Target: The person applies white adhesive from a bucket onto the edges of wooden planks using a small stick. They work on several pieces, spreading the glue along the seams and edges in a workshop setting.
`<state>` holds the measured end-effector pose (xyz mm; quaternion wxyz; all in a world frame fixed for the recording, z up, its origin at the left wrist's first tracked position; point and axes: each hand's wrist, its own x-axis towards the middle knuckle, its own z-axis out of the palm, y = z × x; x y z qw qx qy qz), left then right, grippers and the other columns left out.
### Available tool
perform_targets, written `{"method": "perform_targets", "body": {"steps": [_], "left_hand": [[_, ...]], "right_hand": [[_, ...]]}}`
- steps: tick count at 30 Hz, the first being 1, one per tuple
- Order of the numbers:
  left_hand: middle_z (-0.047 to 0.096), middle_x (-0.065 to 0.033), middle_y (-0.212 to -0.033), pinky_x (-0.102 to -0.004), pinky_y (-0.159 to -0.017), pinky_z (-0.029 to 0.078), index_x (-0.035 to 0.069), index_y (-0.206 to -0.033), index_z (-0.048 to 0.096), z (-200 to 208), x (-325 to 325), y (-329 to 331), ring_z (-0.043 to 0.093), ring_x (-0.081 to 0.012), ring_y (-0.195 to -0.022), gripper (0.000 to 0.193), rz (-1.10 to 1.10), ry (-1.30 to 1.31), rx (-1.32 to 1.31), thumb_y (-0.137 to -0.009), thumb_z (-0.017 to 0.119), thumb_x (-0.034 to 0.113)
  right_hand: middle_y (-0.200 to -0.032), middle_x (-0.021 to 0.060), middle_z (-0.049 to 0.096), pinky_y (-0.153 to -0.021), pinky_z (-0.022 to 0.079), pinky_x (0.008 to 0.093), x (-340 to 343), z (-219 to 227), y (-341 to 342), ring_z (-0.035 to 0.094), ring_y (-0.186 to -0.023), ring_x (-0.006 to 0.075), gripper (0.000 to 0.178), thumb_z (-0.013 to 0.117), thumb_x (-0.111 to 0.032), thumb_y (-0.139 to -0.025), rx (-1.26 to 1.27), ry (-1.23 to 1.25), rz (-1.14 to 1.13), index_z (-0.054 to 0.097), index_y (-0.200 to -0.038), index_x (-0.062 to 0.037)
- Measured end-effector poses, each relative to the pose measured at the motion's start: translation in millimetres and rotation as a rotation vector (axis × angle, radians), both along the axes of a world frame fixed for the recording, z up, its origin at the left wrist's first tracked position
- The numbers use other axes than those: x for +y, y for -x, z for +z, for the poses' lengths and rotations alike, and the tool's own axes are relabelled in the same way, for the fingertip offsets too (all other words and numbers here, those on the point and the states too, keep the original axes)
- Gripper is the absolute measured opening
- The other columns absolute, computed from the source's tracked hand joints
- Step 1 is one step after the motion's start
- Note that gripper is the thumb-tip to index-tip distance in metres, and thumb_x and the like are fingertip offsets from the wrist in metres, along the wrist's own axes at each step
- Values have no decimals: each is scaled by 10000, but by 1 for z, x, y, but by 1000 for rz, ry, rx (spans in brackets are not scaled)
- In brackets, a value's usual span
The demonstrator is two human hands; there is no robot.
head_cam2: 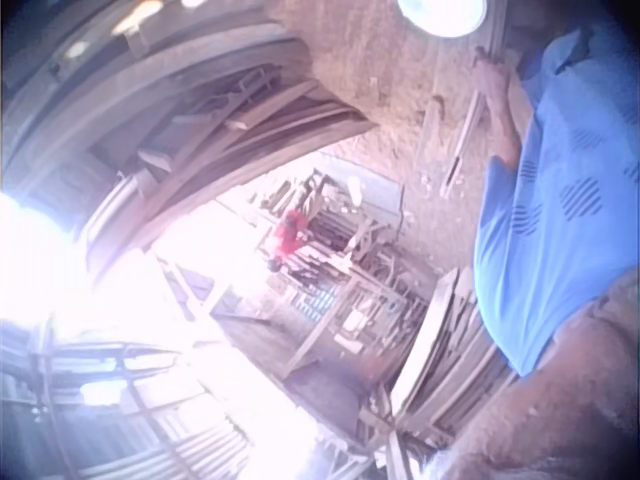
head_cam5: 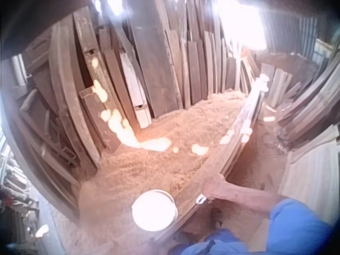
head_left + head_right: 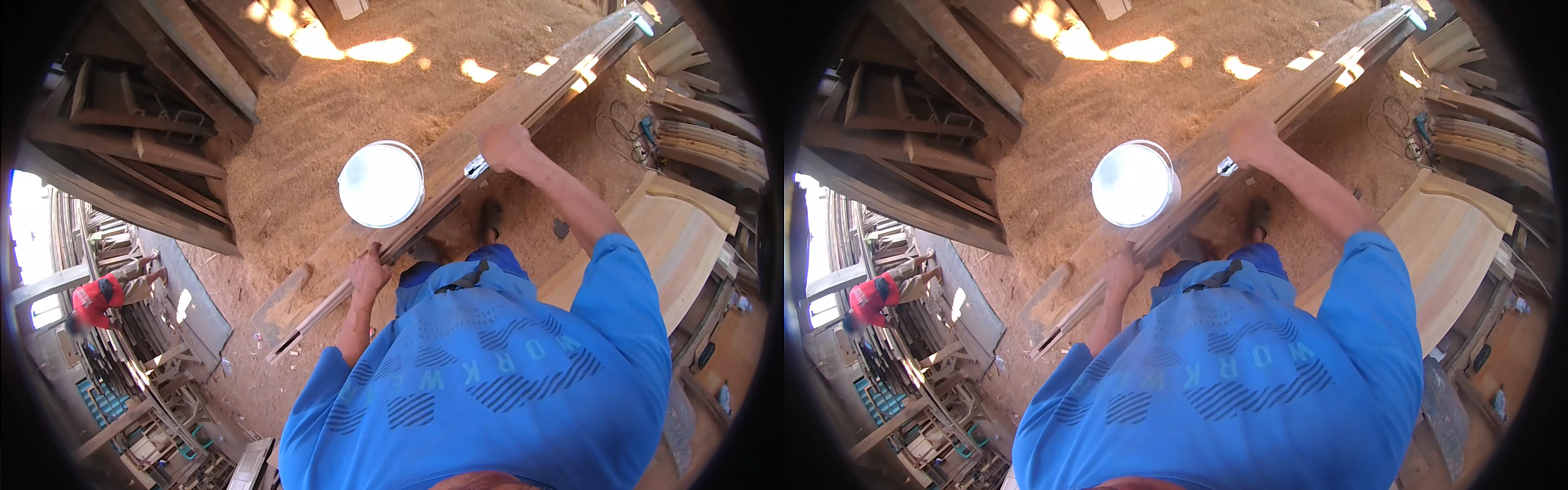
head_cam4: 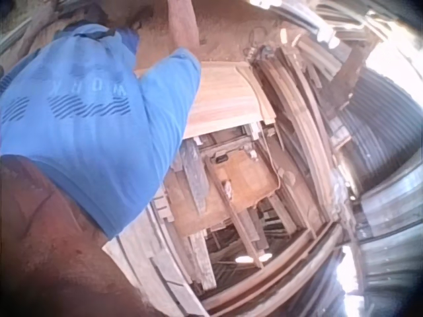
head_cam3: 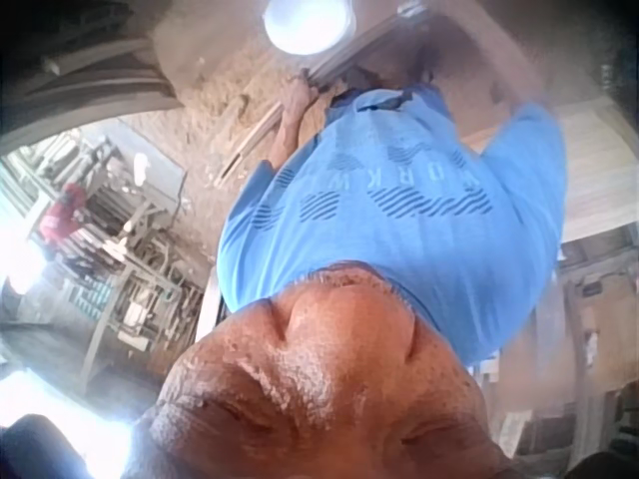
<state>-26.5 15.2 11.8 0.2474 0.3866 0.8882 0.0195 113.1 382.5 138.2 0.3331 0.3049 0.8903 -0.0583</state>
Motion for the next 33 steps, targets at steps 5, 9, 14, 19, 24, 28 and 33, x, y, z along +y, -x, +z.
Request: {"method": "perform_targets", "body": {"steps": [5, 9, 14, 19, 24, 28, 33], "left_hand": [[742, -186, -922, -477, -753, 560, 118, -1223, 633, -6, -1, 2, 719, -387, -870, 491, -44, -39, 36, -737, 680, 167], [742, -184, -926, -483, -752, 558, 122, -1245, 617, -12, -7, 2, 718, -385, -871, 509, -37, -34, 32, -740, 663, 160], [742, -183, -915, -485, -750, 559, 120, -1254, 608, -5, -1, 2, 718, -386, -863, 504, -54, -15, 11, -753, 645, 160], [741, -184, -914, -495, -756, 558, 121, -1247, 606, -2, -2, 3, 718, -392, -860, 498, -49, -21, -10, -753, 657, 167], [740, -183, -930, -507, -766, 554, 128, -1286, 569, -3, 1, 7, 714, -400, -873, 538, -45, 43, -32, -781, 722, 232], [734, -199, -950, -512, -778, 550, 123, -1325, 529, -10, -7, 9, 707, -407, -915, 580, -75, -20, -44, -804, 745, 259], [717, -236, -1017, -508, -812, 549, 124, -1434, 444, -20, -14, 19, 692, -429, -953, 721, -142, -70, -102, -803, 764, 262]], "right_hand": [[-1048, 170, 746, -855, 572, 439, 24, -17, -24, 718, -1042, 326, 237, 671, -136, -821, 130, -77, -217, 763, -1026, -63], [-1031, 191, 737, -837, 565, 473, 15, 22, -59, 712, -1003, 373, 242, 630, -149, -863, 135, -92, -271, 743, -1061, -67], [-973, 199, 731, -811, 555, 470, -31, -31, -122, 705, -939, 391, 172, 670, -113, -846, 486, -8, -386, 731, -1002, -73], [-952, 187, 727, -821, 545, 433, -70, -79, -145, 704, -921, 361, 165, 697, -129, -879, 952, 207, -734, 703, -1019, -42], [-957, 165, 734, -809, 552, 404, -89, -130, -159, 716, -908, 315, 183, 686, -122, -896, 916, 181, -704, 703, -1057, -37], [-870, 127, 721, -750, 553, 361, -101, -121, -149, 703, -797, 206, 171, 675, -122, -908, 1013, 350, -980, 710, -1055, -41], [-810, 59, 683, -669, 522, 313, -95, -123, -148, 639, -713, 138, 197, 671, -155, -927, 1002, 440, -942, 707, -1062, -17]]}}
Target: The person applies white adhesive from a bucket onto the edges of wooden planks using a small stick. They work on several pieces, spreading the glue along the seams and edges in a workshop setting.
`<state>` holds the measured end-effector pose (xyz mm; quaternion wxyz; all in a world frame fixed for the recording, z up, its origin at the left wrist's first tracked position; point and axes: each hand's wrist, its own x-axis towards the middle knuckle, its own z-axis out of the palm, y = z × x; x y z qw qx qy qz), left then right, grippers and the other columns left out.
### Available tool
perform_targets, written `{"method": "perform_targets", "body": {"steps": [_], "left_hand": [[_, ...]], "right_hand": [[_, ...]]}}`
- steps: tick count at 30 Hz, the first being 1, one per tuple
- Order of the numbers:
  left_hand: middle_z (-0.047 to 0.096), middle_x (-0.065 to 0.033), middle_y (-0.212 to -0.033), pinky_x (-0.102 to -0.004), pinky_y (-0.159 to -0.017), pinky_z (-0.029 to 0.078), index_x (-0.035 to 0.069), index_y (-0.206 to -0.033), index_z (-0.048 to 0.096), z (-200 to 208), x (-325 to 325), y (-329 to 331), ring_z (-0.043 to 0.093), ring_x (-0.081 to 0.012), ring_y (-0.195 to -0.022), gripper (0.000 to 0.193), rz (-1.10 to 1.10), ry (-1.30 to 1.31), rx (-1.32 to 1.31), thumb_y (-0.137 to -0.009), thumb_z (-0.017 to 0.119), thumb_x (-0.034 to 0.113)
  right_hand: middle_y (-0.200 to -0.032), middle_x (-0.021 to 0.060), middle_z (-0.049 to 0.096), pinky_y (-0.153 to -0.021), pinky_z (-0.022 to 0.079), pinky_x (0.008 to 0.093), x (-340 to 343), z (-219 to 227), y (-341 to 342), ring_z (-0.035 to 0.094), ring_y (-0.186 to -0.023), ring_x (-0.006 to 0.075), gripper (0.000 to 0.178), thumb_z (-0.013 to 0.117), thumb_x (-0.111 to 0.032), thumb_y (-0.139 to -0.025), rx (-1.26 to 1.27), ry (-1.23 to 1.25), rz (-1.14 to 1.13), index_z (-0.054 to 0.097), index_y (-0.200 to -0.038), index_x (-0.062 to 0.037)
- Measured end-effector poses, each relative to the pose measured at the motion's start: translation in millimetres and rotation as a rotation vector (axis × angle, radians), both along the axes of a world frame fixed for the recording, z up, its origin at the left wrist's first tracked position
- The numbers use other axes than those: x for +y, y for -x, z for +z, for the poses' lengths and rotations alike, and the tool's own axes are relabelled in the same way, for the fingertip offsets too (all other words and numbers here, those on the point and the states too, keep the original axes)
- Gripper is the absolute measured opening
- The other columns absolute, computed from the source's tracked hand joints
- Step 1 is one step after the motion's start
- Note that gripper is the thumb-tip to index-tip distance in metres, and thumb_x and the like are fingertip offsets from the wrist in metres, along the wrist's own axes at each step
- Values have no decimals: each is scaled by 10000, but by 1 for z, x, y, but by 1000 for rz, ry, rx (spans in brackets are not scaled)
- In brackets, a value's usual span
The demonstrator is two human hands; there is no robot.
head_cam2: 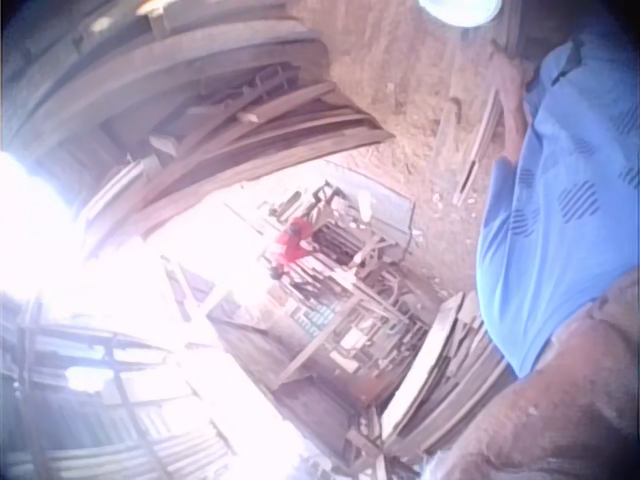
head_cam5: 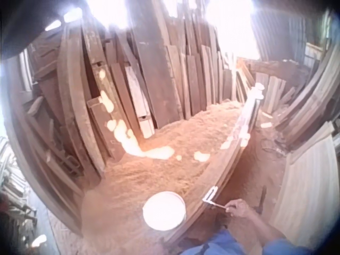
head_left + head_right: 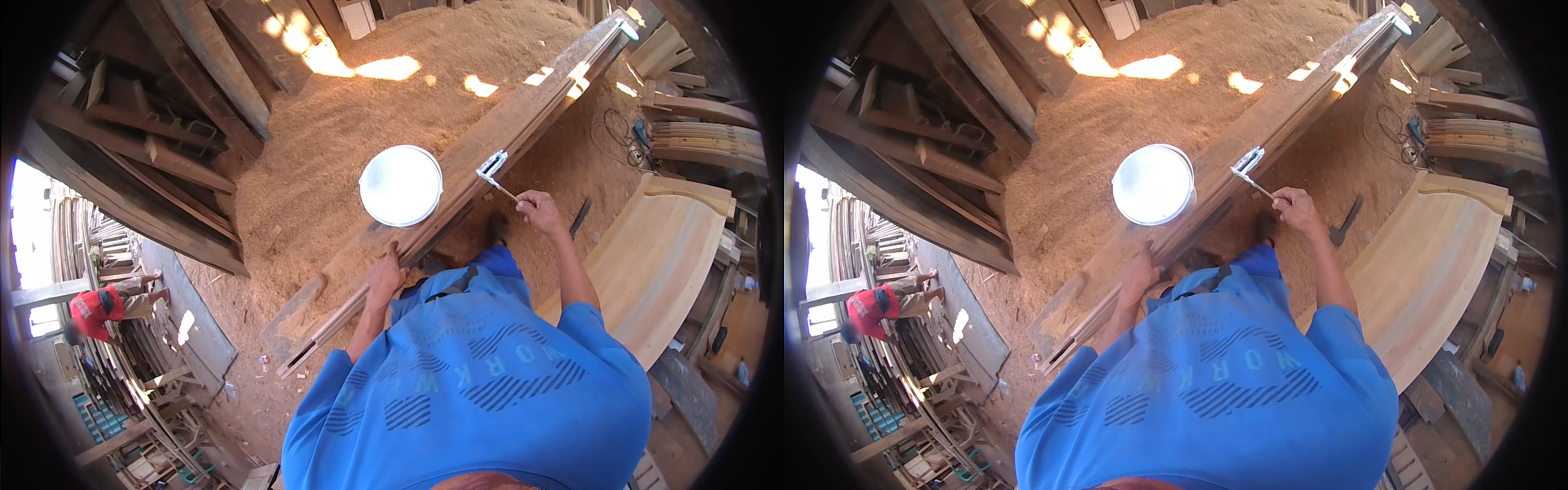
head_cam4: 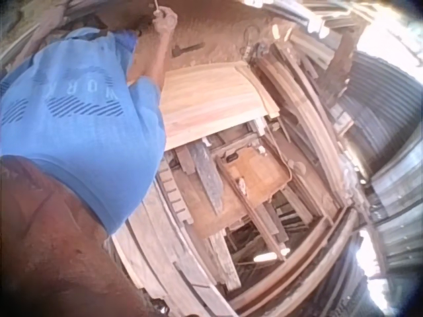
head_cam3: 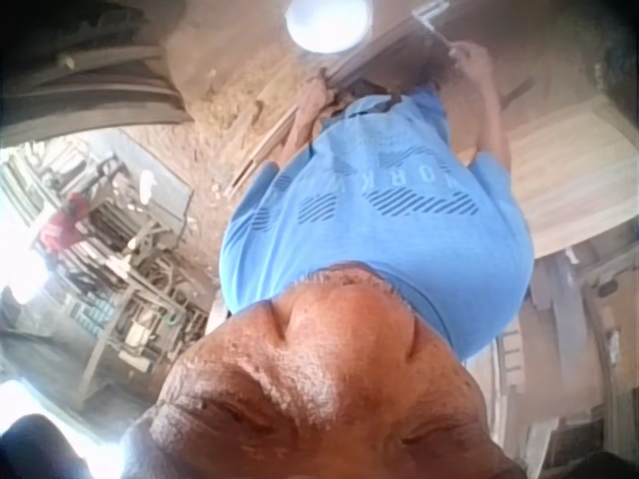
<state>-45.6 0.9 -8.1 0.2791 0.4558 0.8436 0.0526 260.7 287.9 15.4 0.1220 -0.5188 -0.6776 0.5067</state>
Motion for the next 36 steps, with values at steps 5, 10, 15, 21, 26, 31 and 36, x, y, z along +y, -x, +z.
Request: {"method": "perform_targets", "body": {"steps": [5, 10, 15, 21, 26, 31, 36], "left_hand": [[717, -235, -1038, -509, -839, 549, 119, -1503, 377, 5, -6, 8, 686, -438, -969, 822, 12, 77, -25, -799, 773, 273], [722, -228, -1032, -505, -850, 552, 111, -1476, 422, 4, -13, 5, 691, -424, -985, 772, 41, 61, -5, -804, 766, 274], [725, -220, -1051, -498, -859, 554, 110, -1423, 482, 13, -9, 5, 693, -419, -988, 696, 37, 88, 32, -806, 754, 284], [728, -193, -1086, -491, -878, 551, 146, -1405, 502, 5, -11, 5, 687, -405, -1030, 666, 97, 101, -1, -796, 738, 275], [727, -190, -1092, -475, -893, 548, 141, -1387, 524, 12, -3, 2, 685, -395, -1046, 646, 94, 117, 16, -781, 722, 246], [729, -179, -1091, -469, -891, 549, 142, -1363, 554, 11, -7, -3, 691, -387, -1026, 618, 142, 76, 26, -771, 709, 228], [725, -152, -1084, -540, -1009, 462, 167, -1352, 579, 7, -8, -10, 698, -341, -1028, 627, 209, 121, 99, -742, 714, 208]], "right_hand": [[-903, 63, 672, -703, 472, 282, 6, 5, 10, 560, -763, 122, 376, 682, -192, -919, 201, -229, -221, 657, -1250, -15], [-1108, 199, 704, -907, 506, 405, 34, -55, 38, 667, -1016, 324, 551, 631, -226, -921, -59, -465, -138, 533, -1429, -36], [-1233, 258, 666, -1001, 478, 458, 46, -64, 65, 621, -1175, 418, 583, 586, -227, -926, -129, -353, -37, 480, -1470, -44], [-1234, 256, 668, -983, 493, 409, 15, -21, 52, 663, -1160, 325, 546, 573, -178, -920, 68, -186, 109, 514, -1433, -4], [-1300, 227, 651, -1032, 458, 298, -5, -42, 49, 636, -1205, 221, 523, 574, -136, -913, 168, -260, 113, 529, -1396, 61], [-1381, 232, 603, -1088, 420, 331, -27, 6, 67, 577, -1304, 263, 517, 580, -184, -950, 267, 119, 240, 526, -1407, 54], [-1173, 249, 689, -945, 521, 446, 3, 83, 81, 676, -1071, 394, 425, 555, -288, -997, -18, -320, 379, 625, -1339, -46]]}}
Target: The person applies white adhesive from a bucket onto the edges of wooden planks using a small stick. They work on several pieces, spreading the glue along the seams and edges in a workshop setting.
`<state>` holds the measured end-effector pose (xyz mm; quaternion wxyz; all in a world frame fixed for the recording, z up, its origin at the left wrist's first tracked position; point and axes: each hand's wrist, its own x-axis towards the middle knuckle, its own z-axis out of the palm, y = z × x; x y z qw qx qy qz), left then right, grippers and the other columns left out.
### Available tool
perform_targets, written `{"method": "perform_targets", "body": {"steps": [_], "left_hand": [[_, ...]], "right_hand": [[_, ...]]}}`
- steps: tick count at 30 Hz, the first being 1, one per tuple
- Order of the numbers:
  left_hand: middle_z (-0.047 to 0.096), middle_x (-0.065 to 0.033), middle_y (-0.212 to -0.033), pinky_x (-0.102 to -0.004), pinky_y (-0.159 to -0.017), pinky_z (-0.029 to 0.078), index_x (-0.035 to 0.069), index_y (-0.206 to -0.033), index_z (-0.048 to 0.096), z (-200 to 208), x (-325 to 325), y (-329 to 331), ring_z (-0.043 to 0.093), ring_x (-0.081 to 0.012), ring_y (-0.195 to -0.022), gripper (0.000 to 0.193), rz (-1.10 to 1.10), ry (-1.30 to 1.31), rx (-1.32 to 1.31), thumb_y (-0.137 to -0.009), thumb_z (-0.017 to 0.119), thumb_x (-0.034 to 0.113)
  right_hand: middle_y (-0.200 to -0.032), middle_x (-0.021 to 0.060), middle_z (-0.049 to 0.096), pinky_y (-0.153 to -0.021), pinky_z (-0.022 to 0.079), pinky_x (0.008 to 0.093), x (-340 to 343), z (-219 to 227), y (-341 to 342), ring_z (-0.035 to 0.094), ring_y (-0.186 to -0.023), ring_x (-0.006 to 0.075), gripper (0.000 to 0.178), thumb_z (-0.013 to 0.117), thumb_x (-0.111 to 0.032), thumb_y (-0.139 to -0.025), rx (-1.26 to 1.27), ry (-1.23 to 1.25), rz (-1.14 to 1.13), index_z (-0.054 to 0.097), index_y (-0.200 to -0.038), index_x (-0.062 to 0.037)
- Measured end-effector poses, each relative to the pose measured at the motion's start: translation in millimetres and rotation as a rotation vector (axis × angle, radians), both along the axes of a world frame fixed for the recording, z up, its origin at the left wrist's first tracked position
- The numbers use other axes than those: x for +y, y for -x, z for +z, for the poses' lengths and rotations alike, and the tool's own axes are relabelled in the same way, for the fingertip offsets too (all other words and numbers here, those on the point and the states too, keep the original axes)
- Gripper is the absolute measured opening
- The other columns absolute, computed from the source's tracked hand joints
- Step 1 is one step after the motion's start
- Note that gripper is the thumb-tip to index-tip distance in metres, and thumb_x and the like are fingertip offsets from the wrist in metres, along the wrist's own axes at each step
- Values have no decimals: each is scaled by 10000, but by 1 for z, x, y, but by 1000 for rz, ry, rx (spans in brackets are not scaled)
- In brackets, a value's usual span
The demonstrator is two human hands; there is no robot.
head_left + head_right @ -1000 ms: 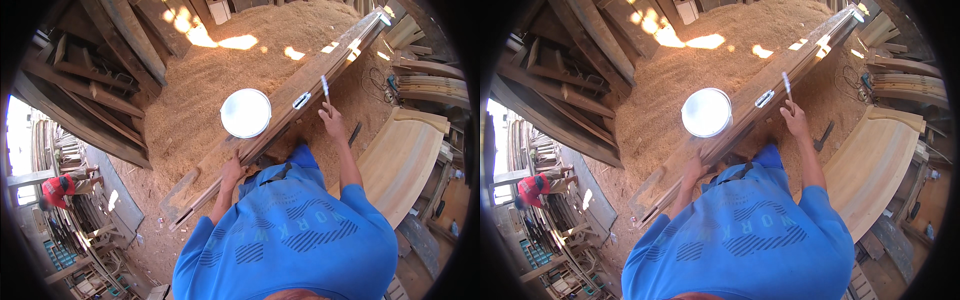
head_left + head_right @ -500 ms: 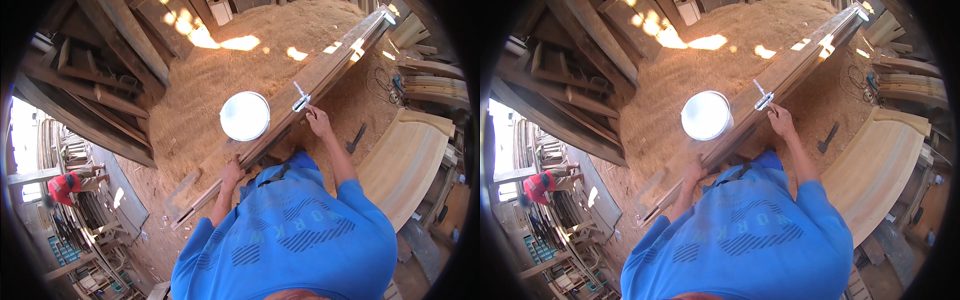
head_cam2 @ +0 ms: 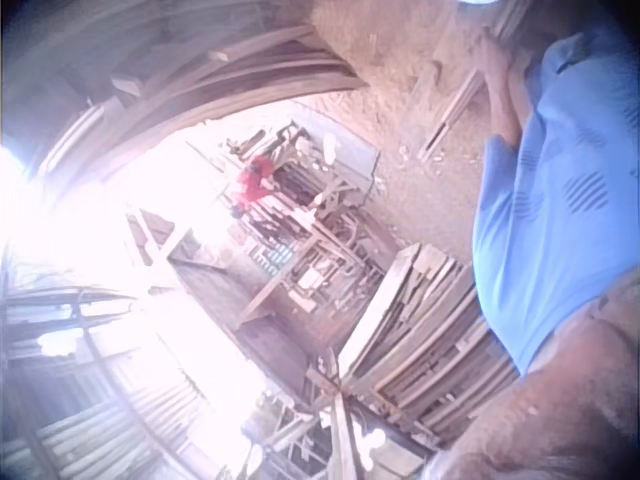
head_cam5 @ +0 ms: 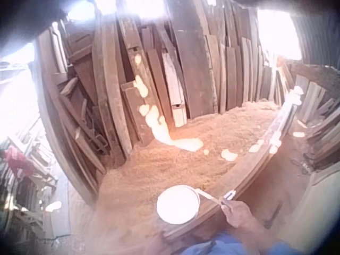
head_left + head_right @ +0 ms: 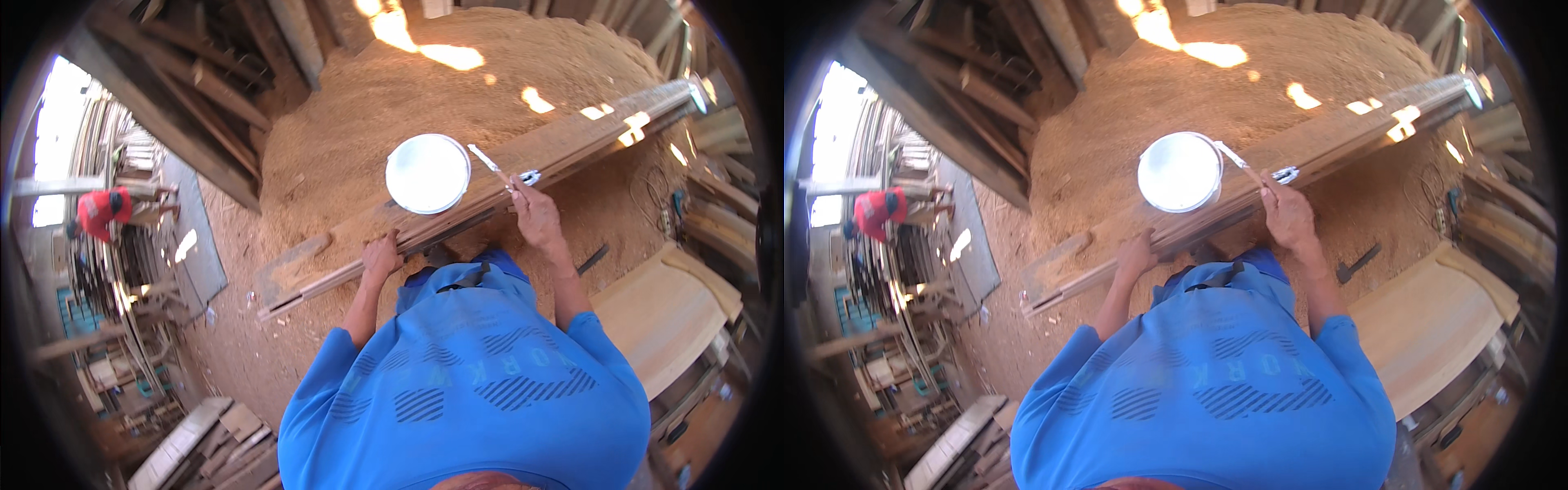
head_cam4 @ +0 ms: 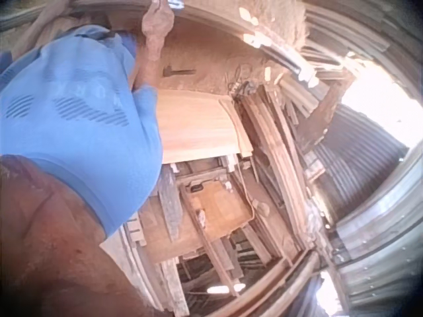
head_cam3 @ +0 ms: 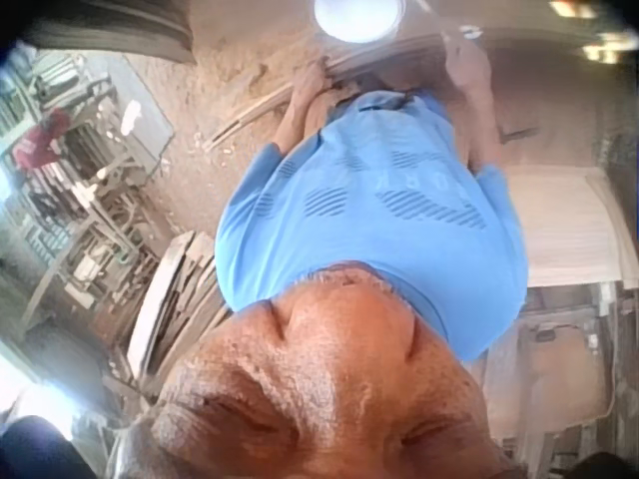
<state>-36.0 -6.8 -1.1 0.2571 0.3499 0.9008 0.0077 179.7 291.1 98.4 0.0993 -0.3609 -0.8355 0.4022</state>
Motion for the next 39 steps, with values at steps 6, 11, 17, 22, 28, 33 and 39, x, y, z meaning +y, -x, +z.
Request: {"method": "perform_targets", "body": {"steps": [6, 11, 17, 22, 28, 33, 39], "left_hand": [[616, -151, -1309, -643, -1136, 255, 183, -1372, 575, 6, 10, -21, 550, -354, -1265, 674, 113, 12, 220, -721, 744, 225], [509, -248, -1423, -656, -1169, 187, 173, -1449, 516, -19, -16, -34, 442, -451, -1347, 736, 234, -133, 464, -744, 725, 197], [446, -269, -1497, -634, -1198, 146, 183, -1482, 469, -14, -60, -18, 372, -472, -1413, 777, 334, -91, 510, -757, 746, 221], [433, -275, -1507, -616, -1205, 154, 208, -1495, 446, -25, -92, -10, 354, -466, -1432, 784, 284, -80, 497, -772, 749, 209], [370, -308, -1535, -609, -1212, 147, 201, -1524, 403, -1, -152, 20, 311, -479, -1454, 757, 219, -126, 386, -818, 660, 107], [334, -320, -1554, -598, -1214, 163, 170, -1565, 320, -9, -277, 72, 282, -491, -1463, 837, 221, -24, 473, -812, 680, 105], [583, -227, -1359, -514, -1093, 388, 155, -1404, 522, 22, -358, 139, 515, -411, -1297, 709, 18, 90, 103, -737, 765, 172]], "right_hand": [[-1022, 209, 707, -854, 525, 515, 35, 39, 59, 670, -973, 406, 406, 557, -239, -962, -312, -294, 303, 606, -1360, -172], [-1079, 144, 698, -842, 540, 476, 17, 61, 100, 675, -969, 366, 456, 476, -141, -979, -376, -360, 600, 594, -1390, -300], [-1158, 112, 692, -870, 548, 430, 11, 37, 129, 675, -1031, 328, 431, 458, -145, -995, -326, -561, 785, 612, -1377, -270], [-1115, 211, 702, -863, 521, 486, 3, 24, 135, 678, -979, 391, 436, 518, -298, -985, -358, -347, 581, 599, -1312, -21], [-981, 192, 721, -817, 517, 467, -32, 32, 121, 696, -882, 353, 417, 518, -169, -967, -196, -372, 284, 555, -1356, -24], [-994, 203, 708, -846, 509, 457, -84, 44, 117, 688, -901, 322, 446, 570, -167, -965, -125, -363, 96, 527, -1380, -10], [-1181, 259, 667, -931, 497, 482, -120, 63, 115, 665, -1074, 371, 556, 667, -320, -912, -148, -309, -220, 539, -1341, 10]]}}
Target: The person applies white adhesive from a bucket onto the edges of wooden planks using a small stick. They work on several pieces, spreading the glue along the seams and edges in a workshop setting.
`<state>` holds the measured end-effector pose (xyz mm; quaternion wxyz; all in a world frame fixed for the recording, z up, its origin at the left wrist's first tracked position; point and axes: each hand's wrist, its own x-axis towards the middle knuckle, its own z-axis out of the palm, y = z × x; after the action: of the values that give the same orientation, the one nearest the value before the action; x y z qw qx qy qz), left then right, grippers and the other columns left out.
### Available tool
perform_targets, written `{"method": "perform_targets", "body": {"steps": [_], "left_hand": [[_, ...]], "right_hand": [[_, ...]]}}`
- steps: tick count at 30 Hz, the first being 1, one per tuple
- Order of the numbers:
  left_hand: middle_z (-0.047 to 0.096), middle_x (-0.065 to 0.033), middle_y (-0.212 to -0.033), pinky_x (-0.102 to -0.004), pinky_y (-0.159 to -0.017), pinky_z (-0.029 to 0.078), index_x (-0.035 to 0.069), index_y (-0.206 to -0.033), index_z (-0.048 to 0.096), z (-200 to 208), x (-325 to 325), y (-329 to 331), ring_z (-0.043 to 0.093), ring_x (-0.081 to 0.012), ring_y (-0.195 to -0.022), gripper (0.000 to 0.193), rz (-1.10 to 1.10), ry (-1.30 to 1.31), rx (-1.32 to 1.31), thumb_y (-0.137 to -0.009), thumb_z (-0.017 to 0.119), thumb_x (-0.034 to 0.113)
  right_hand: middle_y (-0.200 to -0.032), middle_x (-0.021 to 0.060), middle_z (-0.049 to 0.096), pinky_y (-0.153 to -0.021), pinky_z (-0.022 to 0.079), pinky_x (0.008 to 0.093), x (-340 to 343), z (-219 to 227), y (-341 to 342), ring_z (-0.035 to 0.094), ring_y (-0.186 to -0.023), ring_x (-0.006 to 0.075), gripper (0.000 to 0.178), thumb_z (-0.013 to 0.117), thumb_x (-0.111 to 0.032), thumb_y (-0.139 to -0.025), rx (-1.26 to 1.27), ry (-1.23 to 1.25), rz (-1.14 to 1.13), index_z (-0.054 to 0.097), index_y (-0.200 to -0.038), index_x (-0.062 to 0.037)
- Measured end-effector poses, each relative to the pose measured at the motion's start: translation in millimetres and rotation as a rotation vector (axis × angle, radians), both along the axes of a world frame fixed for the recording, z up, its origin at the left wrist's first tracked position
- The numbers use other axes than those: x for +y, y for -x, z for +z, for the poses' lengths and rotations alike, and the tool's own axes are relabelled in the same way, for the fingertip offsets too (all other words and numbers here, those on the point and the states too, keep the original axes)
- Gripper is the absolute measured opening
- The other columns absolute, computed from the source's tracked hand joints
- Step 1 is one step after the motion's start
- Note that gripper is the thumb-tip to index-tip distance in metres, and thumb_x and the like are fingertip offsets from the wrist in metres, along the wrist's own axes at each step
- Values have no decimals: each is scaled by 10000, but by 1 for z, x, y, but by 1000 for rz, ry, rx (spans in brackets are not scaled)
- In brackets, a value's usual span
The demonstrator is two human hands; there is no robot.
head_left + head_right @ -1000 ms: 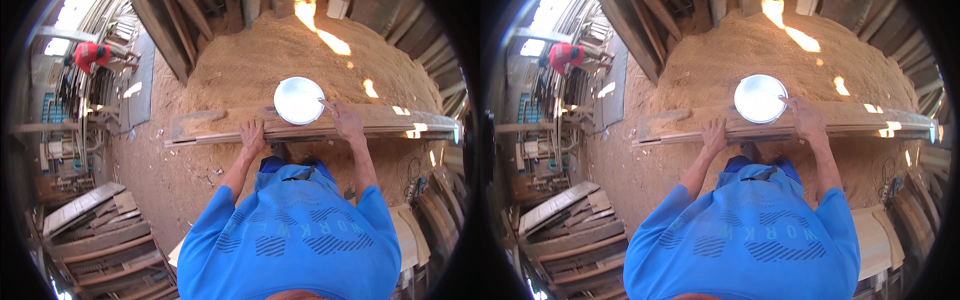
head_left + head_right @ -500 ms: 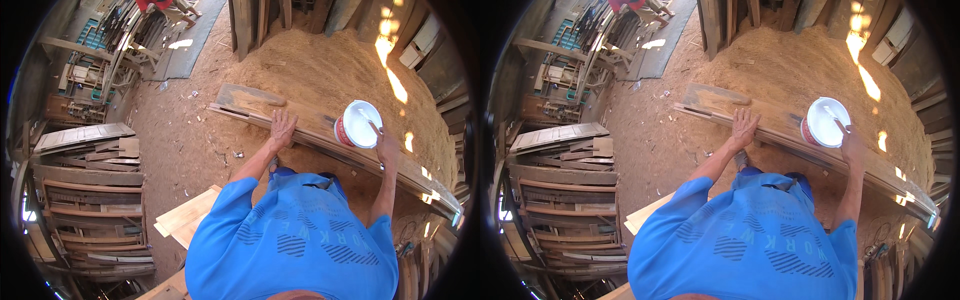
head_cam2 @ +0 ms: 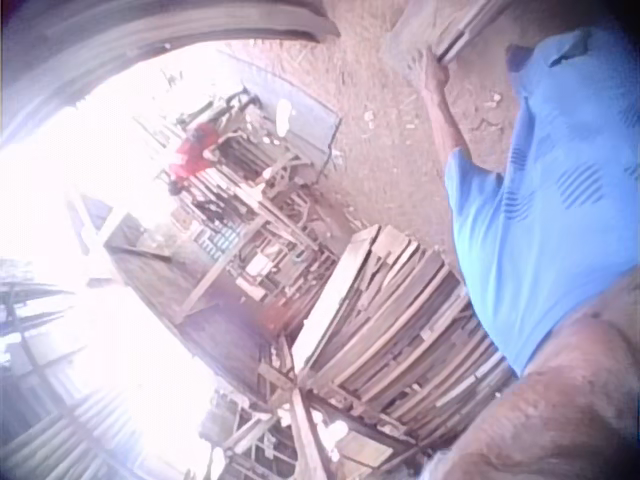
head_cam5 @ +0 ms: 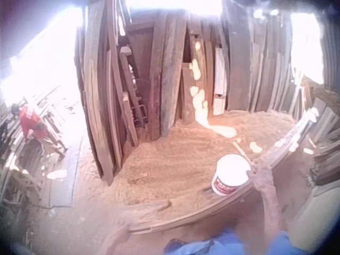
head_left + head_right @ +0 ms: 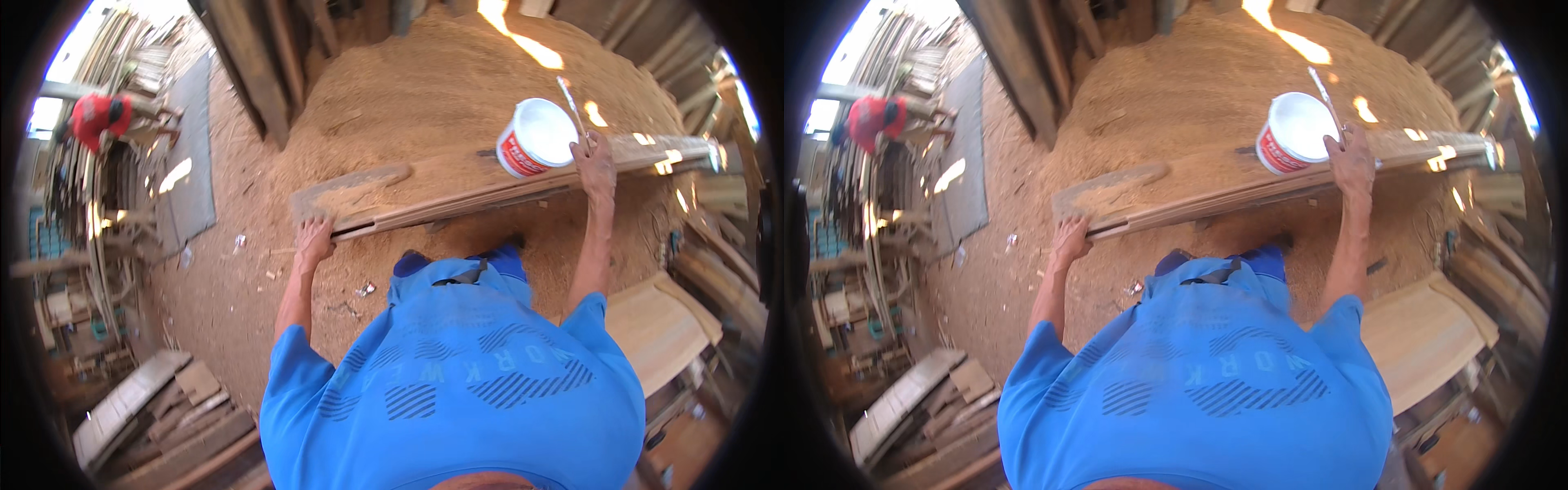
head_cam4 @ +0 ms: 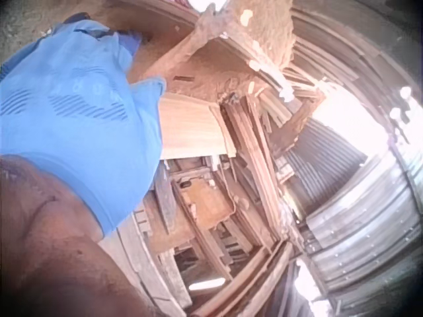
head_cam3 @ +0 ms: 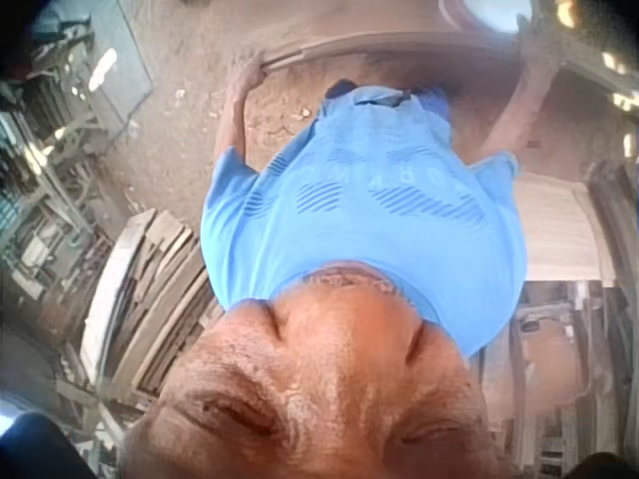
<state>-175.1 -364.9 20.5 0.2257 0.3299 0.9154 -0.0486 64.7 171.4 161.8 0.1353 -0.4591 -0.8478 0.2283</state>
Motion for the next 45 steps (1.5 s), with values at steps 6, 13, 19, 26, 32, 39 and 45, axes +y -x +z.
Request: {"method": "perform_targets", "body": {"steps": [6, 13, 19, 26, 32, 39, 45], "left_hand": [[732, -167, -1044, -475, -873, 541, 175, -1238, 641, 9, 6, 5, 683, -368, -1038, 500, 36, 21, -134, -751, 754, 185], [742, -119, -1079, -509, -994, 437, 163, -1253, 640, 2, -10, -6, 667, -324, -1102, 587, 99, -74, 53, -710, 834, 270], [690, -94, -1227, -514, -1027, 398, 171, -1250, 639, -12, -22, -14, 590, -318, -1197, 669, 239, -54, 168, -664, 896, 364], [667, -81, -1250, -498, -1021, 404, 181, -1266, 633, -6, -17, -19, 552, -321, -1219, 685, 248, -62, 164, -659, 898, 357], [655, -68, -1259, -501, -1010, 408, 188, -1270, 629, -10, -22, -18, 555, -321, -1202, 675, 240, -45, 158, -668, 891, 344], [644, -92, -1290, -507, -1019, 404, 183, -1312, 603, -4, -18, -15, 567, -342, -1197, 707, 228, -15, 122, -682, 883, 344], [634, -138, -1296, -546, -1035, 371, 136, -1409, 484, -5, -26, -8, 562, -367, -1219, 803, 149, -86, 35, -714, 861, 274]], "right_hand": [[-1143, 278, 678, -938, 492, 498, 22, -46, -35, 654, -1083, 427, 558, 674, -395, -909, -105, -11, -218, 556, -1307, -24], [-1141, 255, 689, -913, 500, 518, 0, -33, -28, 656, -1063, 444, 478, 549, -459, -984, -244, -66, -98, 630, -1243, -67], [-1159, 156, 720, -869, 547, 474, 9, 0, 31, 686, -1081, 343, 412, 528, -453, -1004, -572, -67, 40, 705, -1178, -124], [-1111, 158, 736, -839, 566, 457, 29, -46, 70, 704, -1046, 365, 331, 527, -360, -1012, -631, -164, 146, 729, -1121, -121], [-1140, 185, 717, -887, 539, 483, 19, -40, 74, 681, -1074, 376, 286, 568, -303, -970, -492, -10, 83, 723, -1098, -100], [-938, 189, 732, -782, 539, 429, 41, -92, 20, 708, -887, 319, 320, 638, -230, -896, -31, 43, 51, 714, -1156, -59], [-836, 117, 689, -748, 512, 363, -4, -99, -17, 653, -789, 204, 368, 670, -175, -890, 262, 186, -85, 677, -1210, 6]]}}
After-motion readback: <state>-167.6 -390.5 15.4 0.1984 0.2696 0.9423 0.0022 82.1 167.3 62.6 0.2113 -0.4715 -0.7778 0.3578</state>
